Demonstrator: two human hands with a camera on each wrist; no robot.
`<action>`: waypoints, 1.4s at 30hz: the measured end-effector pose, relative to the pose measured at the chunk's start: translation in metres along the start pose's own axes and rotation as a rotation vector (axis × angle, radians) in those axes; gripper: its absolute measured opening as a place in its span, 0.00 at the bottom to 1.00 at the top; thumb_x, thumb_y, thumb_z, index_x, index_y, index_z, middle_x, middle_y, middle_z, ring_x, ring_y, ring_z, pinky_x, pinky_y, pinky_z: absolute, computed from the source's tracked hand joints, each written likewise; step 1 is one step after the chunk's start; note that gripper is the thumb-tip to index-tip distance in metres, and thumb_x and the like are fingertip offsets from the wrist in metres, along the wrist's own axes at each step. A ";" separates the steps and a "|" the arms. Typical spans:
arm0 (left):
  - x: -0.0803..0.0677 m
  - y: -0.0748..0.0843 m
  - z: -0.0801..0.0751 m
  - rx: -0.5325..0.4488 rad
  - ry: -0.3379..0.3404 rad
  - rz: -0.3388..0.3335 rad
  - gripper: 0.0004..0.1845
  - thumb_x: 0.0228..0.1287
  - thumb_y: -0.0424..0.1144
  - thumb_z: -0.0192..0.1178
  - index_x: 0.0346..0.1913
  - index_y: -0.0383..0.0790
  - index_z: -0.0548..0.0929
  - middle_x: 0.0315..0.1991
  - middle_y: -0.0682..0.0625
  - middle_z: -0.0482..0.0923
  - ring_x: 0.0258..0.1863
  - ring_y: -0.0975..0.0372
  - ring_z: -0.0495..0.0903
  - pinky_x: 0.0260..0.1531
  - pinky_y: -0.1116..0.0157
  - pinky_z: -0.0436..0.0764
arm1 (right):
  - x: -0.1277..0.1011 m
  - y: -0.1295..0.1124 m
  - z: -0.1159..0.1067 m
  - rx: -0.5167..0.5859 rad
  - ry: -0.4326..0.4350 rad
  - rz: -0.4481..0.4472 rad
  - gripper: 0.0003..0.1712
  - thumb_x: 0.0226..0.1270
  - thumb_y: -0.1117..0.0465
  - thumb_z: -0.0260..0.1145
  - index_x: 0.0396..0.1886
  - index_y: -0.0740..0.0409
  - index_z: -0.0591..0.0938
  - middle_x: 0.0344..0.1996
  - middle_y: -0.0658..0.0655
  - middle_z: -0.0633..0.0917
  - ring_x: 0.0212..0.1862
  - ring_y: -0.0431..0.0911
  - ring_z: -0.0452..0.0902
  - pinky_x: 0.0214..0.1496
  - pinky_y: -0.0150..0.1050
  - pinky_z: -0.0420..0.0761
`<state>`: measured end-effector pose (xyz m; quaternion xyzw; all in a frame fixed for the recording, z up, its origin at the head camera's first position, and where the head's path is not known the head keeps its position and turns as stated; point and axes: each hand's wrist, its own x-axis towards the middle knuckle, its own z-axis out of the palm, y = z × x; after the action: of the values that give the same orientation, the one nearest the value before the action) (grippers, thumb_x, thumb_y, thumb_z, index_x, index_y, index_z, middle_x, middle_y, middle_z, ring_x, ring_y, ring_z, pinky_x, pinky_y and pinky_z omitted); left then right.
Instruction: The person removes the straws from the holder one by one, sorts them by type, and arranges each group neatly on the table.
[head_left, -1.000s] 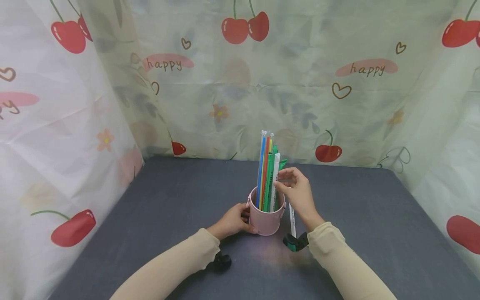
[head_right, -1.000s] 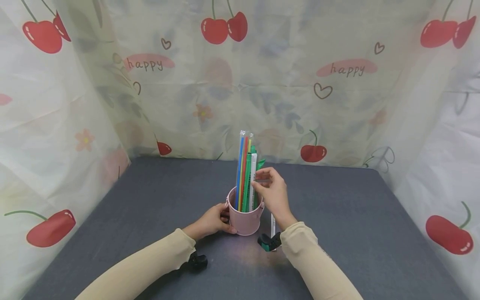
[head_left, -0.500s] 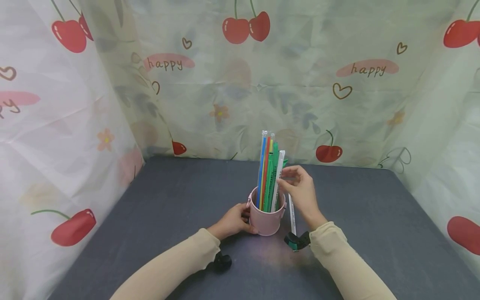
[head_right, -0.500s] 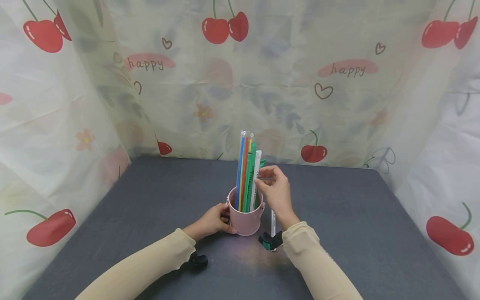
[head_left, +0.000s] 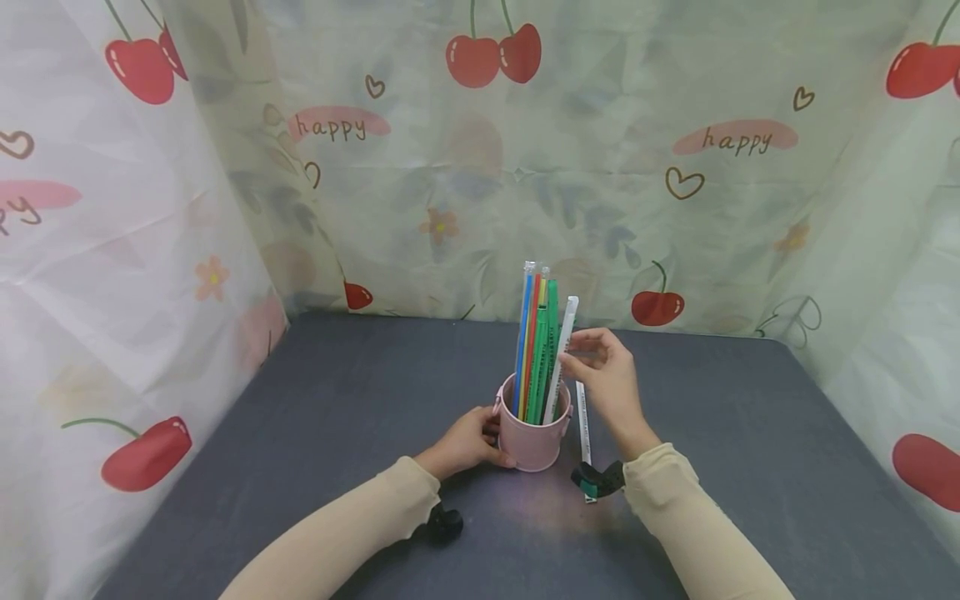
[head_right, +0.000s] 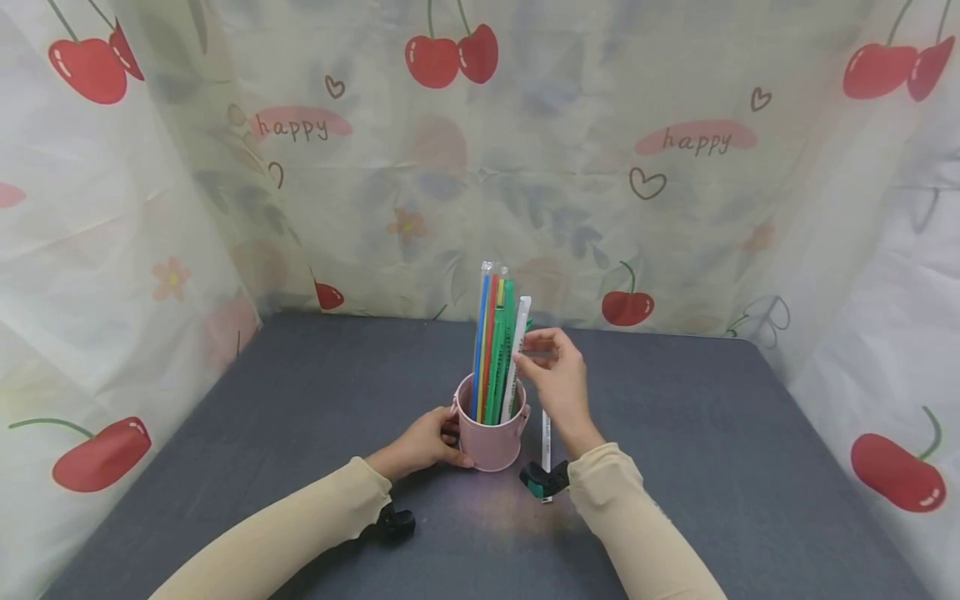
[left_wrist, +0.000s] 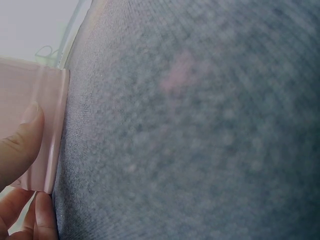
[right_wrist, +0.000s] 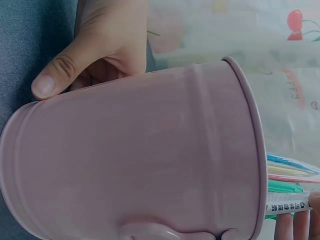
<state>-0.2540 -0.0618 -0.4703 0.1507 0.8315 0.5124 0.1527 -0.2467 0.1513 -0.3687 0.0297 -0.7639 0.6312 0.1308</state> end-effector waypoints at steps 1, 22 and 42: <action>0.000 0.000 0.000 0.000 0.000 -0.001 0.38 0.43 0.32 0.78 0.61 0.36 0.74 0.52 0.44 0.74 0.51 0.53 0.77 0.55 0.54 0.78 | 0.000 0.000 0.000 -0.006 -0.001 0.003 0.18 0.61 0.68 0.68 0.50 0.62 0.75 0.45 0.62 0.81 0.37 0.39 0.83 0.43 0.38 0.85; -0.001 -0.001 0.000 0.010 0.010 -0.009 0.37 0.44 0.34 0.78 0.61 0.36 0.74 0.53 0.43 0.75 0.52 0.53 0.78 0.55 0.53 0.78 | -0.005 -0.001 0.016 0.025 -0.058 -0.001 0.18 0.60 0.69 0.69 0.50 0.62 0.76 0.45 0.63 0.81 0.36 0.42 0.82 0.39 0.34 0.85; -0.001 0.000 0.001 -0.004 0.002 -0.023 0.37 0.46 0.35 0.77 0.62 0.39 0.74 0.53 0.45 0.74 0.53 0.53 0.77 0.56 0.53 0.77 | -0.008 -0.005 0.019 0.034 -0.063 0.004 0.18 0.61 0.69 0.69 0.50 0.61 0.76 0.45 0.62 0.81 0.38 0.44 0.83 0.40 0.37 0.85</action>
<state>-0.2525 -0.0613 -0.4707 0.1404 0.8324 0.5123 0.1578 -0.2407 0.1304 -0.3688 0.0503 -0.7570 0.6429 0.1051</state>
